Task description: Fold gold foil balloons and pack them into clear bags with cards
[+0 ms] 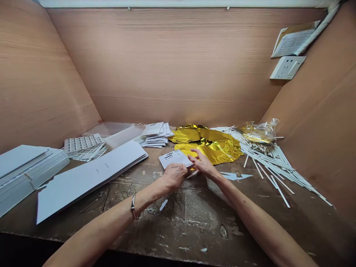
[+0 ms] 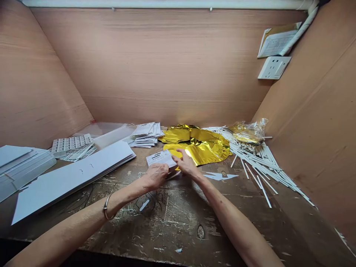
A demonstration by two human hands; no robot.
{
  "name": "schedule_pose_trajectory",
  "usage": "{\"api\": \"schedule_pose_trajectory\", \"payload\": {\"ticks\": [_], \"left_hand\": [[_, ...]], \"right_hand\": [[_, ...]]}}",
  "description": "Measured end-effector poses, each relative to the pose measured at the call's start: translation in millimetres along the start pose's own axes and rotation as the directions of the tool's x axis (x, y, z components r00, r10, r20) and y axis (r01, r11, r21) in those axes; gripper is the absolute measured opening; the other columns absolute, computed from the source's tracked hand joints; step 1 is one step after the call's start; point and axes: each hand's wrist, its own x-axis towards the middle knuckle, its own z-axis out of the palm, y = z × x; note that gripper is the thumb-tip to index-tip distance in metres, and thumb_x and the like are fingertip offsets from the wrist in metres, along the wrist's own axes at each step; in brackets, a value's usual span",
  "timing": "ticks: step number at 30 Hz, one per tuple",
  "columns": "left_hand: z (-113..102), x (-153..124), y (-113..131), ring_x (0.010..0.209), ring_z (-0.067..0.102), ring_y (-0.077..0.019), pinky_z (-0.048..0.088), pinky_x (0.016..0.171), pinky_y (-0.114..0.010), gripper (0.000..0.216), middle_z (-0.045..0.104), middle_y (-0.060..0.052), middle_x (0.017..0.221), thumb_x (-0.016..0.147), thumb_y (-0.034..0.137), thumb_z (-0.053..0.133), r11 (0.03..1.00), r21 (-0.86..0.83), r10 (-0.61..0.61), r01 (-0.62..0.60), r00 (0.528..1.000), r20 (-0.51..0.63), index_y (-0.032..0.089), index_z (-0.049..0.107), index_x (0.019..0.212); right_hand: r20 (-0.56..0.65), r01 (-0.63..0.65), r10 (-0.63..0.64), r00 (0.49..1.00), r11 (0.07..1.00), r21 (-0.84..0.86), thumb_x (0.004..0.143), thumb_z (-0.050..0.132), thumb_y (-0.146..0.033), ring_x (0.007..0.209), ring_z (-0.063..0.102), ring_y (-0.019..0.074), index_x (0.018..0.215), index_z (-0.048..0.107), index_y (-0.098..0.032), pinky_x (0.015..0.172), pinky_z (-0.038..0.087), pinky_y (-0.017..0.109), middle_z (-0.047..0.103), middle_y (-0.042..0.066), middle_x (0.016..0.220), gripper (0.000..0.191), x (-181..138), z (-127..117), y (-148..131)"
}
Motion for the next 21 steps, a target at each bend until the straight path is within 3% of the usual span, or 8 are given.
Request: {"api": "schedule_pose_trajectory", "payload": {"ticks": [3, 6, 10, 12, 15, 17, 19, 21], "left_hand": [[-1, -3, -8, 0.078, 0.062, -0.0246, 0.048, 0.068, -0.032, 0.024, 0.064, -0.017, 0.083, 0.072, 0.007, 0.041, 0.998, 0.064, -0.014, 0.013, 1.0, 0.02, 0.007, 0.059, 0.087], [2, -5, -9, 0.076, 0.062, -0.0238, 0.048, 0.066, -0.031, 0.022, 0.064, -0.017, 0.083, 0.072, 0.007, 0.042, 0.995, 0.104, 0.004, -0.01, 0.998, 0.06, 0.007, 0.058, 0.087], [10, -7, -7, 0.075, 0.062, -0.0246, 0.048, 0.065, -0.032, 0.021, 0.063, -0.017, 0.081, 0.072, 0.007, 0.042, 0.995, 0.104, 0.007, -0.013, 0.998, 0.061, 0.006, 0.058, 0.087], [10, -10, -9, 0.076, 0.062, -0.024, 0.047, 0.066, -0.031, 0.021, 0.063, -0.017, 0.082, 0.073, 0.008, 0.043, 0.995, 0.105, -0.011, 0.005, 0.998, 0.062, 0.006, 0.058, 0.087], [3, -16, -16, 0.078, 0.061, -0.0217, 0.046, 0.069, -0.029, 0.021, 0.064, -0.015, 0.083, 0.076, 0.013, 0.042, 0.997, 0.079, -0.005, -0.002, 0.996, 0.088, 0.009, 0.06, 0.087], [0, -17, -24, 0.078, 0.06, -0.0212, 0.045, 0.069, -0.029, 0.027, 0.064, -0.014, 0.081, 0.081, 0.028, 0.04, 1.0, 0.021, -0.003, 0.001, 0.996, 0.089, 0.011, 0.061, 0.084], [2, -13, -33, 0.083, 0.059, -0.0213, 0.044, 0.073, -0.03, 0.041, 0.063, -0.013, 0.086, 0.084, 0.043, 0.032, 0.998, -0.06, -0.014, 0.014, 1.0, 0.009, 0.013, 0.06, 0.089], [13, -5, -41, 0.1, 0.052, -0.022, 0.04, 0.083, -0.034, 0.048, 0.058, -0.013, 0.105, 0.085, 0.048, 0.026, 0.993, -0.115, -0.035, 0.023, 0.993, -0.11, 0.014, 0.053, 0.105]], "right_hand": [[0.211, -0.149, 0.088, 0.974, 0.943, 0.296, 0.068, 0.059, -0.03, 0.052, 0.055, 0.0115, 0.1, 0.048, -0.017, 0.046, 0.046, 0.024, 0.058, 0.001, 0.068, 0.036, -17, -14, -1], [0.202, -0.239, 0.171, 0.964, 0.89, 0.387, 0.058, 0.06, -0.012, 0.047, 0.054, 0.0102, 0.076, 0.049, -0.015, 0.041, 0.046, 0.022, 0.053, -0.002, 0.055, 0.022, -22, -12, 0], [0.051, -0.212, 0.207, 0.977, 0.911, 0.353, 0.053, 0.055, -0.007, 0.041, 0.051, 0.0097, 0.067, 0.044, -0.018, 0.035, 0.045, 0.021, 0.049, -0.006, 0.048, 0.021, -16, 6, 3], [0.045, -0.177, 0.173, 0.984, 0.914, 0.365, 0.053, 0.054, -0.009, 0.042, 0.052, 0.0098, 0.063, 0.044, -0.018, 0.036, 0.045, 0.021, 0.049, -0.006, 0.048, 0.016, -16, 11, 3], [0.239, -0.181, 0.089, 0.967, 0.9, 0.397, 0.052, 0.055, -0.014, 0.045, 0.052, 0.0086, 0.058, 0.051, -0.015, 0.044, 0.047, 0.023, 0.052, -0.005, 0.052, 0.008, -22, 7, 3], [0.364, -0.195, 0.053, 0.93, 0.91, 0.366, 0.052, 0.058, -0.016, 0.046, 0.051, 0.0079, 0.062, 0.057, -0.013, 0.05, 0.047, 0.023, 0.054, -0.004, 0.054, 0.01, -25, 4, 5], [0.418, -0.172, 0.041, 0.907, 0.944, 0.282, 0.054, 0.059, -0.017, 0.046, 0.05, 0.0079, 0.068, 0.06, -0.012, 0.051, 0.045, 0.024, 0.054, -0.003, 0.056, 0.016, -26, 2, 8], [0.41, -0.043, -0.012, 0.912, 0.991, 0.124, 0.057, 0.059, -0.017, 0.048, 0.048, 0.0075, 0.072, 0.062, -0.013, 0.051, 0.042, 0.023, 0.053, -0.002, 0.059, 0.016, -24, 4, 12]]}}
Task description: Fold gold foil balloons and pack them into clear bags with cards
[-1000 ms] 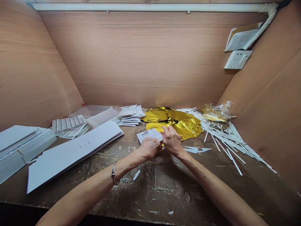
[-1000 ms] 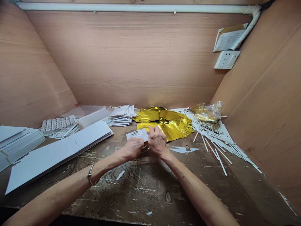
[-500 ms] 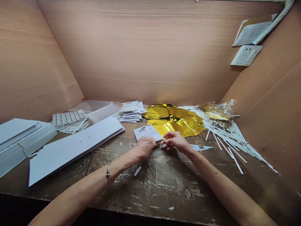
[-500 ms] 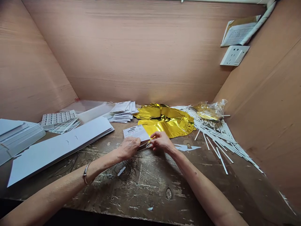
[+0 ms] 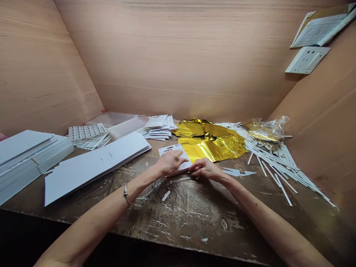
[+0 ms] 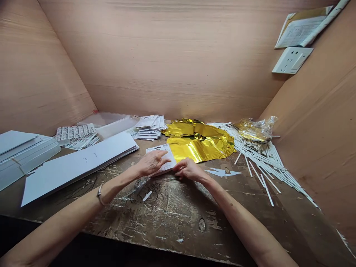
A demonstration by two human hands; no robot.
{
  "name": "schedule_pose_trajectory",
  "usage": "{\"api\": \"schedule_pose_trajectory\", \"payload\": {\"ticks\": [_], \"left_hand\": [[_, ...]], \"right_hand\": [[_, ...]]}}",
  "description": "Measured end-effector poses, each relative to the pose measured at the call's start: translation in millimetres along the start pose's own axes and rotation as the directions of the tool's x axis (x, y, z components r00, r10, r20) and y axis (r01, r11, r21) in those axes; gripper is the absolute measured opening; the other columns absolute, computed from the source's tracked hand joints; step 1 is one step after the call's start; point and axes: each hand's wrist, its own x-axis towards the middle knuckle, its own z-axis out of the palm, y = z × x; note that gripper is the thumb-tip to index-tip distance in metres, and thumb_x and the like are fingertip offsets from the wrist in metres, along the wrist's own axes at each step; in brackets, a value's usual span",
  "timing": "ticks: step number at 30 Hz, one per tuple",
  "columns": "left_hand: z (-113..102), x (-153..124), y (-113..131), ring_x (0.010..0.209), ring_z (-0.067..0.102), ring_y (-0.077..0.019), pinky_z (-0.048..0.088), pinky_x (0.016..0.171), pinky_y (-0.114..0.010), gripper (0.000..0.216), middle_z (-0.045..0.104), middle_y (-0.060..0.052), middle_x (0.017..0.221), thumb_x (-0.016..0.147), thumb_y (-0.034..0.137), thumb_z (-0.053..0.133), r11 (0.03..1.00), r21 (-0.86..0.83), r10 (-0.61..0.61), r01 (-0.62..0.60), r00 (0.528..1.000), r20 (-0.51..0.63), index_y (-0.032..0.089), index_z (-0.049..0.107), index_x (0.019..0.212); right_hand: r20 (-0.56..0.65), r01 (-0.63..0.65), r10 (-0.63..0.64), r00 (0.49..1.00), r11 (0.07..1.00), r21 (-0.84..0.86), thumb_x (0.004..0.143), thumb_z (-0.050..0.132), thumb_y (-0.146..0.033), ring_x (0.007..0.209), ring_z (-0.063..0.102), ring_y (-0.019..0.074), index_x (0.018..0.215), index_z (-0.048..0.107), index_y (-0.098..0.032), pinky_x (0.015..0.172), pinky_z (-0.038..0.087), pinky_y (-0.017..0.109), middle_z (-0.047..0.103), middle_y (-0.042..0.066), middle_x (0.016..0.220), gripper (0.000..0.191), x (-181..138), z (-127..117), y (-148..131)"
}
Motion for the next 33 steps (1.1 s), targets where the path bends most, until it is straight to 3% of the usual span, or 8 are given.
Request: {"api": "schedule_pose_trajectory", "payload": {"ticks": [2, 5, 9, 12, 16, 21, 28, 33], "left_hand": [[17, 7, -8, 0.119, 0.035, -0.0234, 0.028, 0.095, -0.04, 0.05, 0.042, -0.013, 0.127, 0.086, 0.046, 0.023, 1.0, 0.001, -0.016, 0.016, 0.998, -0.053, 0.015, 0.04, 0.121], [40, 15, -17, 0.129, 0.012, -0.0248, 0.013, 0.1, -0.048, 0.057, 0.022, -0.012, 0.139, 0.086, 0.048, 0.019, 0.999, 0.037, -0.028, 0.028, 1.0, -0.001, 0.015, 0.025, 0.132], [50, 17, -21, 0.13, 0.008, -0.0246, 0.008, 0.101, -0.05, 0.06, 0.018, -0.01, 0.141, 0.085, 0.051, 0.014, 0.999, 0.046, -0.018, 0.016, 0.999, 0.045, 0.016, 0.021, 0.133], [51, 18, -20, 0.13, 0.008, -0.0249, 0.008, 0.101, -0.05, 0.06, 0.018, -0.009, 0.141, 0.085, 0.051, 0.013, 0.998, 0.057, -0.035, 0.033, 0.999, 0.037, 0.016, 0.023, 0.133], [53, 20, -20, 0.13, 0.007, -0.0256, 0.006, 0.101, -0.051, 0.061, 0.017, -0.009, 0.141, 0.085, 0.052, 0.012, 0.998, 0.061, -0.034, 0.032, 0.999, 0.034, 0.016, 0.022, 0.133], [55, 19, -21, 0.13, 0.006, -0.0262, 0.005, 0.101, -0.052, 0.062, 0.016, -0.009, 0.142, 0.085, 0.052, 0.011, 0.998, 0.059, -0.025, 0.022, 0.999, 0.044, 0.016, 0.021, 0.134], [52, 12, -16, 0.13, 0.007, -0.0253, 0.005, 0.101, -0.051, 0.063, 0.016, -0.008, 0.142, 0.085, 0.053, 0.01, 0.999, 0.049, 0.008, -0.01, 0.999, 0.047, 0.016, 0.022, 0.133], [56, 13, -17, 0.13, 0.007, -0.025, 0.004, 0.102, -0.05, 0.064, 0.017, -0.006, 0.142, 0.083, 0.055, 0.009, 0.999, 0.046, -0.007, 0.006, 1.0, 0.027, 0.018, 0.023, 0.133]], "right_hand": [[0.007, 0.133, -0.137, 0.991, 0.943, -0.304, 0.062, 0.058, -0.016, 0.054, 0.047, 0.0081, 0.072, 0.063, -0.014, 0.053, 0.039, 0.021, 0.053, 0.0, 0.064, 0.011, 2, 1, 2], [0.135, 0.326, -0.323, 0.937, 0.662, -0.675, 0.073, 0.051, -0.016, 0.063, 0.046, 0.0099, 0.075, 0.061, -0.015, 0.057, 0.035, 0.021, 0.052, 0.003, 0.074, 0.01, 1, 2, 2], [0.259, 0.377, -0.347, 0.901, 0.335, -0.863, 0.081, 0.041, -0.017, 0.065, 0.045, 0.0123, 0.083, 0.054, -0.013, 0.058, 0.032, 0.023, 0.052, 0.006, 0.078, 0.014, -7, 4, 7], [0.234, 0.331, -0.36, 0.903, 0.235, -0.914, 0.084, 0.037, -0.021, 0.065, 0.046, 0.0142, 0.082, 0.052, -0.012, 0.059, 0.033, 0.025, 0.052, 0.008, 0.077, 0.017, -17, 4, 15], [0.051, 0.243, -0.465, 0.884, 0.364, -0.899, 0.084, 0.036, -0.021, 0.069, 0.047, 0.0154, 0.078, 0.053, -0.012, 0.061, 0.035, 0.026, 0.053, 0.01, 0.08, 0.019, -29, 2, 17], [0.039, 0.416, -0.548, 0.836, 0.585, -0.696, 0.078, 0.049, -0.017, 0.084, 0.047, 0.0153, 0.091, 0.052, -0.017, 0.072, 0.038, 0.026, 0.056, 0.005, 0.087, 0.013, -25, 8, 12], [0.133, 0.449, -0.546, 0.827, 0.5, -0.741, 0.075, 0.036, -0.001, 0.072, 0.04, 0.0154, 0.075, 0.048, -0.015, 0.066, 0.035, 0.027, 0.05, 0.007, 0.075, 0.018, -18, 25, 18], [0.102, 0.385, -0.417, 0.903, 0.681, -0.623, 0.071, 0.041, -0.002, 0.072, 0.041, 0.0138, 0.079, 0.046, -0.016, 0.065, 0.035, 0.025, 0.049, 0.005, 0.08, 0.017, -41, 44, 4]]}}
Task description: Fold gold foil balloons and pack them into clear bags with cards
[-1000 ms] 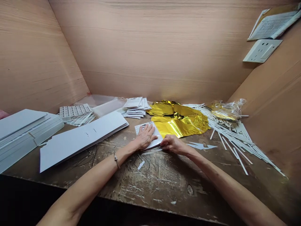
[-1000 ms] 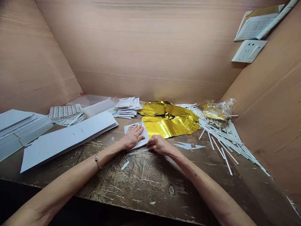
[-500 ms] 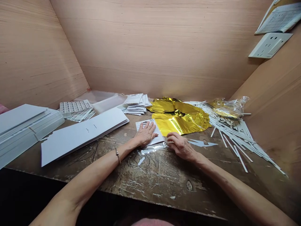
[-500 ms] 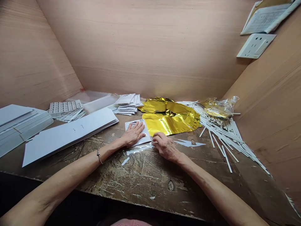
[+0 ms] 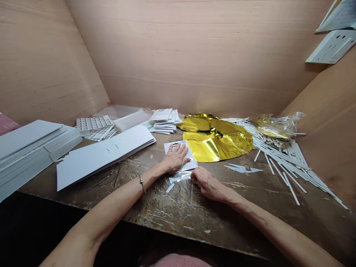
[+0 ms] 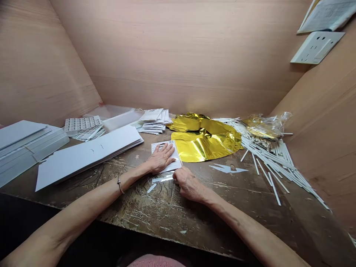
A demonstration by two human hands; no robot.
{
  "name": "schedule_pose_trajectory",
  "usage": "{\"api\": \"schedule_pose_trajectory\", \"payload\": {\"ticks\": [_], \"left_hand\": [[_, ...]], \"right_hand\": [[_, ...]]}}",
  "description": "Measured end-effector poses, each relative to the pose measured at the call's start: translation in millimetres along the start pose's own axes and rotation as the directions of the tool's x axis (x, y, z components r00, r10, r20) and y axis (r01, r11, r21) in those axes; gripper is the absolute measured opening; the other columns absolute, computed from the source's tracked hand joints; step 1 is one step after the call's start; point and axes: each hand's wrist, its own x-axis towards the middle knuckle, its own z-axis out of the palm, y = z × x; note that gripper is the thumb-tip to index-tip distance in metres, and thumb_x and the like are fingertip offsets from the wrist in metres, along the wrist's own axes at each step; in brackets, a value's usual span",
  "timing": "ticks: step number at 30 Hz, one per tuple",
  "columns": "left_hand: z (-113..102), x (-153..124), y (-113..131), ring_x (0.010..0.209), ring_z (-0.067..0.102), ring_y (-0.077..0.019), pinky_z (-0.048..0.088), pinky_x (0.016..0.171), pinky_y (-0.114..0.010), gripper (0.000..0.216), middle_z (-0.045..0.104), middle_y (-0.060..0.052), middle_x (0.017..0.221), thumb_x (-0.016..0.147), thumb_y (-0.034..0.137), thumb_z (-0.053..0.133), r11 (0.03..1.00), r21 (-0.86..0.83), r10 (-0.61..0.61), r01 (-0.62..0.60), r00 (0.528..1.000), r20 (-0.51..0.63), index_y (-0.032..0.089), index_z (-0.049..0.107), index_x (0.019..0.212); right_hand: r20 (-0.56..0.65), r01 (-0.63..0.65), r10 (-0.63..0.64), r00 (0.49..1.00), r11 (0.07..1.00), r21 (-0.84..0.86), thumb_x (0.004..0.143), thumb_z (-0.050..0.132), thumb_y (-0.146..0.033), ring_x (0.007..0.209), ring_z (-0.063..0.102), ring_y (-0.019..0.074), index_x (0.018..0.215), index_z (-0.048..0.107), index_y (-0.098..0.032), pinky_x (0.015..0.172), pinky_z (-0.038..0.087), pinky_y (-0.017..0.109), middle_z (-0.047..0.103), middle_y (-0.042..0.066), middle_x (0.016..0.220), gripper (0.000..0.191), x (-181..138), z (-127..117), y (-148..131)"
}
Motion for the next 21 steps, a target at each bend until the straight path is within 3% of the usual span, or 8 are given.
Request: {"api": "schedule_pose_trajectory", "payload": {"ticks": [3, 5, 7, 11, 15, 19, 21], "left_hand": [[1, 1, -1, 0.13, 0.006, -0.0253, 0.004, 0.102, -0.051, 0.063, 0.016, -0.006, 0.142, 0.083, 0.055, 0.01, 1.0, -0.006, 0.001, -0.001, 1.0, 0.007, 0.018, 0.023, 0.133], [1, 1, -1, 0.13, 0.006, -0.0255, 0.004, 0.102, -0.051, 0.063, 0.015, -0.007, 0.142, 0.084, 0.055, 0.01, 1.0, -0.013, 0.006, -0.006, 1.0, 0.008, 0.018, 0.022, 0.134], [0, 0, 0, 0.13, 0.005, -0.0259, 0.004, 0.102, -0.051, 0.063, 0.015, -0.007, 0.142, 0.084, 0.054, 0.01, 1.0, -0.018, 0.01, -0.01, 1.0, 0.01, 0.017, 0.022, 0.134], [-2, -2, 1, 0.13, 0.006, -0.0263, 0.004, 0.101, -0.052, 0.063, 0.016, -0.008, 0.142, 0.084, 0.054, 0.011, 1.0, -0.021, 0.022, -0.021, 1.0, 0.02, 0.016, 0.023, 0.133], [-5, -3, 2, 0.13, 0.008, -0.0261, 0.005, 0.101, -0.052, 0.062, 0.017, -0.008, 0.141, 0.084, 0.053, 0.012, 1.0, -0.017, 0.018, -0.018, 1.0, 0.01, 0.016, 0.024, 0.133], [-5, -3, 3, 0.13, 0.008, -0.0255, 0.005, 0.102, -0.051, 0.061, 0.018, -0.007, 0.141, 0.085, 0.052, 0.012, 1.0, -0.015, 0.016, -0.016, 1.0, -0.003, 0.017, 0.025, 0.132], [-3, -3, 2, 0.13, 0.008, -0.0256, 0.005, 0.102, -0.051, 0.061, 0.018, -0.008, 0.141, 0.085, 0.053, 0.012, 1.0, -0.015, 0.015, -0.015, 1.0, -0.007, 0.017, 0.026, 0.132]], "right_hand": [[-0.07, -0.069, 0.081, 0.994, 0.986, 0.15, 0.075, 0.045, -0.009, 0.071, 0.045, 0.0124, 0.079, 0.047, -0.017, 0.065, 0.037, 0.024, 0.051, 0.003, 0.078, 0.01, -5, -2, -9], [-0.191, -0.105, 0.137, 0.972, 0.981, 0.165, 0.076, 0.049, -0.013, 0.074, 0.046, 0.0133, 0.081, 0.05, -0.018, 0.068, 0.037, 0.026, 0.053, 0.003, 0.079, 0.007, -4, -3, -4], [-0.239, -0.112, 0.145, 0.96, 0.983, 0.148, 0.073, 0.054, -0.014, 0.077, 0.047, 0.0146, 0.083, 0.053, -0.018, 0.071, 0.037, 0.028, 0.055, 0.003, 0.08, 0.011, -1, -5, 8], [-0.136, -0.073, 0.092, 0.986, 0.988, 0.139, 0.072, 0.056, -0.012, 0.076, 0.047, 0.0144, 0.078, 0.055, -0.018, 0.071, 0.037, 0.028, 0.057, 0.002, 0.076, 0.009, 7, -3, 23], [-0.074, -0.146, 0.152, 0.986, 0.985, 0.088, 0.07, 0.052, -0.008, 0.073, 0.045, 0.0139, 0.074, 0.052, -0.016, 0.067, 0.036, 0.027, 0.053, 0.003, 0.076, 0.009, 10, -1, 17], [0.035, -0.136, 0.131, 0.991, 0.973, 0.186, 0.069, 0.053, -0.009, 0.071, 0.046, 0.0123, 0.074, 0.052, -0.017, 0.065, 0.037, 0.024, 0.053, 0.001, 0.078, 0.01, 3, -2, 3], [-0.011, -0.153, 0.16, 0.987, 0.959, 0.238, 0.071, 0.053, -0.011, 0.07, 0.047, 0.0117, 0.077, 0.053, -0.018, 0.064, 0.037, 0.024, 0.054, 0.0, 0.077, 0.009, 1, -4, 1]]}}
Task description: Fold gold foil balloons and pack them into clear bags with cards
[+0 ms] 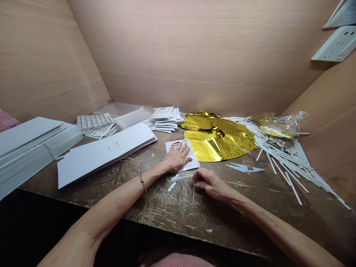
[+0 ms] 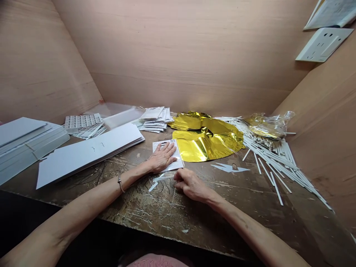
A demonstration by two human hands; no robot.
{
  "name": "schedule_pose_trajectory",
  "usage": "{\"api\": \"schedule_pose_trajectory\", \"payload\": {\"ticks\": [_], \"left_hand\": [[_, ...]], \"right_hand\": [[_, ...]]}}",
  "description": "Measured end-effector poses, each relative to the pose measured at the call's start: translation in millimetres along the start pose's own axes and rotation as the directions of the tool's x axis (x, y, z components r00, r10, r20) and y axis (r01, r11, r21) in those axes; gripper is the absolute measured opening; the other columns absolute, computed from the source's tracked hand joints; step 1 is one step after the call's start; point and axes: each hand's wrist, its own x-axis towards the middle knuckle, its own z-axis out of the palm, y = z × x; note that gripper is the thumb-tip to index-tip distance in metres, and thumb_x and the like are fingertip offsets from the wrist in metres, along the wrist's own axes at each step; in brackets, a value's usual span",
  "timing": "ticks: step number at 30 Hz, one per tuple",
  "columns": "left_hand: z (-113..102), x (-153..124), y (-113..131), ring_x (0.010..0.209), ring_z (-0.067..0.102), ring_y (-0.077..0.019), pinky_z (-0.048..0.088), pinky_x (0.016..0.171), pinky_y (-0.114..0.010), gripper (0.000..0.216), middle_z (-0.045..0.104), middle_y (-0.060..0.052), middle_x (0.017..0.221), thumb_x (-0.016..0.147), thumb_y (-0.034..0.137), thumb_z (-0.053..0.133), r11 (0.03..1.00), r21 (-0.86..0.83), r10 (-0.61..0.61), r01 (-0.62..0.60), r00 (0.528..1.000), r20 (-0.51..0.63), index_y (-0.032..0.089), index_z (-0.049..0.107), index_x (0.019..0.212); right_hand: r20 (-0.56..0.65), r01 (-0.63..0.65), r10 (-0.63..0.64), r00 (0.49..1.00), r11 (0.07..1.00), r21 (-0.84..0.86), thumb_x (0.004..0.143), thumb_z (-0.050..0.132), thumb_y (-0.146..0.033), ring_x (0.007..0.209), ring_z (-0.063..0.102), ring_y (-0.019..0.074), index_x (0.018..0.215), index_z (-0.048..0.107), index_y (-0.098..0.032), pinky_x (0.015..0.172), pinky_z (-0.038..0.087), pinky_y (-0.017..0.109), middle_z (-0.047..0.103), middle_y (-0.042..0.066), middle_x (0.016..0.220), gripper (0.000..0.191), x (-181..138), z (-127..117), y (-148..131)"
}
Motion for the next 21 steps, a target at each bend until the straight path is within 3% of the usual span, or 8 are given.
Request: {"api": "schedule_pose_trajectory", "payload": {"ticks": [4, 13, 21], "left_hand": [[2, 0, 0, 0.13, 0.008, -0.0259, 0.006, 0.101, -0.051, 0.061, 0.019, -0.008, 0.141, 0.084, 0.053, 0.013, 1.0, 0.0, 0.002, -0.002, 1.0, -0.01, 0.018, 0.026, 0.132], [1, 0, 0, 0.13, 0.009, -0.0253, 0.005, 0.101, -0.051, 0.059, 0.019, -0.008, 0.141, 0.085, 0.051, 0.014, 1.0, 0.014, 0.007, -0.007, 1.0, -0.016, 0.018, 0.026, 0.132], [4, 0, -2, 0.13, 0.009, -0.0253, 0.005, 0.102, -0.051, 0.061, 0.019, -0.007, 0.141, 0.085, 0.053, 0.012, 1.0, 0.01, 0.009, -0.009, 1.0, -0.022, 0.017, 0.026, 0.132]], "right_hand": [[-0.16, 0.021, -0.036, 0.986, 0.995, -0.095, 0.074, 0.055, -0.017, 0.075, 0.047, 0.0139, 0.077, 0.057, -0.018, 0.069, 0.037, 0.027, 0.054, 0.002, 0.077, 0.003, 4, -3, 6], [-0.078, 0.264, -0.315, 0.946, 0.886, -0.381, 0.077, 0.038, -0.002, 0.072, 0.038, 0.0151, 0.072, 0.046, -0.016, 0.065, 0.033, 0.028, 0.048, 0.006, 0.074, 0.016, 13, 7, 20], [-0.048, 0.24, -0.272, 0.961, 0.906, -0.349, 0.068, 0.038, 0.002, 0.072, 0.038, 0.0151, 0.077, 0.045, -0.015, 0.064, 0.033, 0.027, 0.047, 0.005, 0.076, 0.021, 14, 12, 19]]}}
